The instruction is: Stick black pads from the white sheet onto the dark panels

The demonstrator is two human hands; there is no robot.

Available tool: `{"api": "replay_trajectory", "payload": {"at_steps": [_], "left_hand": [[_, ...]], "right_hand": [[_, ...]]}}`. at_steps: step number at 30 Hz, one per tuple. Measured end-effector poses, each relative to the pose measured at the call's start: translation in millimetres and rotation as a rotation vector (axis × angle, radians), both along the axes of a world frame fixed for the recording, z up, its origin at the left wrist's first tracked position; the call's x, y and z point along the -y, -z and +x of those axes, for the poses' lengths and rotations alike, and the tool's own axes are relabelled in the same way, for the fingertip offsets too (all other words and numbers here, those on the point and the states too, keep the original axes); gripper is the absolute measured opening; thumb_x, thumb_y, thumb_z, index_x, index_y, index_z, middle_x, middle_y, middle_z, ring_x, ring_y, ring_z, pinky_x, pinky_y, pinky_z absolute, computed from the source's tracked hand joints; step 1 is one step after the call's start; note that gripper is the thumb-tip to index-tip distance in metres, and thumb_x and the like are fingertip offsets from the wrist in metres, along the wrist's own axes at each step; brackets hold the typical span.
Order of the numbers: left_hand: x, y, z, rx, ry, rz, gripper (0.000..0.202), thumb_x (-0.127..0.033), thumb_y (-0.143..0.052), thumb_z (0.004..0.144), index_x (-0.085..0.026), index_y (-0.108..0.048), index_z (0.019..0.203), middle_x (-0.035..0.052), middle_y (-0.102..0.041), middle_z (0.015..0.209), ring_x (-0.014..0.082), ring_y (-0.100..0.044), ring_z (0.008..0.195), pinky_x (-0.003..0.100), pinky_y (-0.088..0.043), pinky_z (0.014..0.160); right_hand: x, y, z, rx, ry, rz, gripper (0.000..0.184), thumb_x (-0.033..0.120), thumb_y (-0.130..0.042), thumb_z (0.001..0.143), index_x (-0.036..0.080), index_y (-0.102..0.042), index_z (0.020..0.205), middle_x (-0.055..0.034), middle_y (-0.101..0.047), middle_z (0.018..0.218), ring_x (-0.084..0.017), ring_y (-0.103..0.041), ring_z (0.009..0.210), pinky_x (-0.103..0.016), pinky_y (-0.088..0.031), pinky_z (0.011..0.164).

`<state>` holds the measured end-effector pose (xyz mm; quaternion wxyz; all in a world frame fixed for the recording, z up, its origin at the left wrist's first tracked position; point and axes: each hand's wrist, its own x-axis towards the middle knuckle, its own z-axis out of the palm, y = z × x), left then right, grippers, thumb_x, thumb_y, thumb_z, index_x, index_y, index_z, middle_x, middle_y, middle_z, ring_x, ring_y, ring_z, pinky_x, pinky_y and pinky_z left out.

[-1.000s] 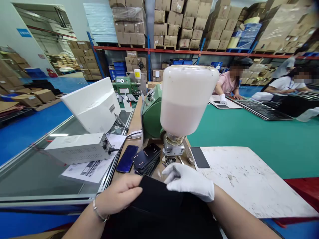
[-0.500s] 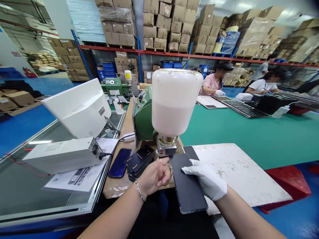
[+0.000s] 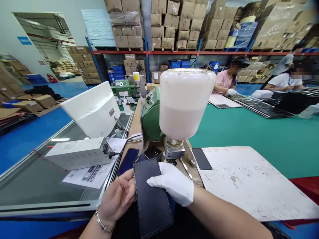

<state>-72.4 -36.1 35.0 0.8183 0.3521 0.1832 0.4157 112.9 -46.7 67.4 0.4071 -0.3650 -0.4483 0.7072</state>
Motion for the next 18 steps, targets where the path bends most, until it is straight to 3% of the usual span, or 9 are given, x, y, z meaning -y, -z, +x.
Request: {"api": "replay_trajectory", "payload": {"at_steps": [2, 5, 7, 10, 13, 15, 18], "left_hand": [[0, 5.0, 6, -0.034, 0.028, 0.007, 0.055, -0.053, -0.05, 0.078, -0.011, -0.061, 0.112, -0.0045, -0.04, 0.04, 0.0039, -0.017, 0.036, 0.018, -0.018, 0.04], [-4, 15.3, 16, -0.117, 0.06, 0.045, 0.054, -0.05, -0.047, 0.082, -0.012, -0.057, 0.12, -0.0031, -0.042, 0.046, 0.0059, -0.021, 0.039, 0.021, -0.022, 0.044], [-8, 21.8, 22, -0.163, 0.078, 0.062, 0.052, -0.047, -0.045, 0.084, -0.012, -0.056, 0.121, -0.0026, -0.042, 0.049, 0.0072, -0.024, 0.042, 0.022, -0.022, 0.045], [-13, 28.7, 30, -0.222, 0.095, 0.062, 0.05, -0.047, -0.044, 0.085, -0.012, -0.057, 0.119, -0.0029, -0.04, 0.05, 0.0082, -0.025, 0.045, 0.023, -0.022, 0.045], [-16, 31.1, 39, -0.305, 0.104, 0.068, 0.049, -0.048, -0.045, 0.084, -0.013, -0.059, 0.116, -0.0033, -0.039, 0.051, 0.0076, -0.025, 0.045, 0.022, -0.022, 0.045], [-14, 30.2, 44, -0.35, 0.1, 0.08, 0.05, -0.05, -0.047, 0.082, -0.014, -0.06, 0.114, -0.0038, -0.039, 0.052, 0.0071, -0.024, 0.045, 0.022, -0.022, 0.045], [-12, 24.9, 48, -0.424, 0.092, 0.103, 0.052, -0.053, -0.046, 0.081, -0.014, -0.061, 0.112, -0.004, -0.039, 0.052, 0.0072, -0.024, 0.045, 0.022, -0.022, 0.044]], "right_hand": [[2, 6.2, 23, 0.112, -0.105, 0.066, 0.035, 0.026, -0.069, 0.066, 0.016, -0.065, 0.099, -0.003, -0.068, 0.091, -0.02, -0.061, 0.087, -0.034, -0.046, 0.081], [3, 24.2, 79, 0.365, -0.189, 0.057, 0.032, 0.023, -0.069, 0.065, 0.017, -0.067, 0.096, -0.0015, -0.07, 0.09, -0.021, -0.063, 0.086, -0.033, -0.048, 0.078], [-1, 39.0, 126, 0.552, -0.065, 0.047, 0.03, 0.017, -0.066, 0.065, 0.018, -0.067, 0.096, -0.0013, -0.07, 0.091, -0.021, -0.063, 0.087, -0.032, -0.049, 0.078], [-13, 61.1, 201, 0.786, 0.325, 0.014, 0.042, 0.008, -0.063, 0.064, 0.017, -0.062, 0.105, -0.004, -0.069, 0.097, -0.022, -0.062, 0.09, -0.033, -0.049, 0.079], [-30, 81.9, 262, 0.904, 0.515, -0.067, 0.041, 0.008, -0.063, 0.068, 0.013, -0.059, 0.109, -0.0105, -0.063, 0.108, -0.023, -0.059, 0.098, -0.036, -0.045, 0.086], [-41, 94.2, 288, 0.959, 0.583, -0.122, 0.03, 0.014, -0.064, 0.075, 0.012, -0.059, 0.105, -0.0099, -0.062, 0.107, -0.021, -0.058, 0.096, -0.039, -0.046, 0.086], [-55, 106.9, 306, 1.001, 0.68, -0.134, 0.021, 0.027, -0.056, 0.085, 0.014, -0.059, 0.102, -0.0069, -0.061, 0.105, -0.018, -0.059, 0.093, -0.039, -0.048, 0.083]]}}
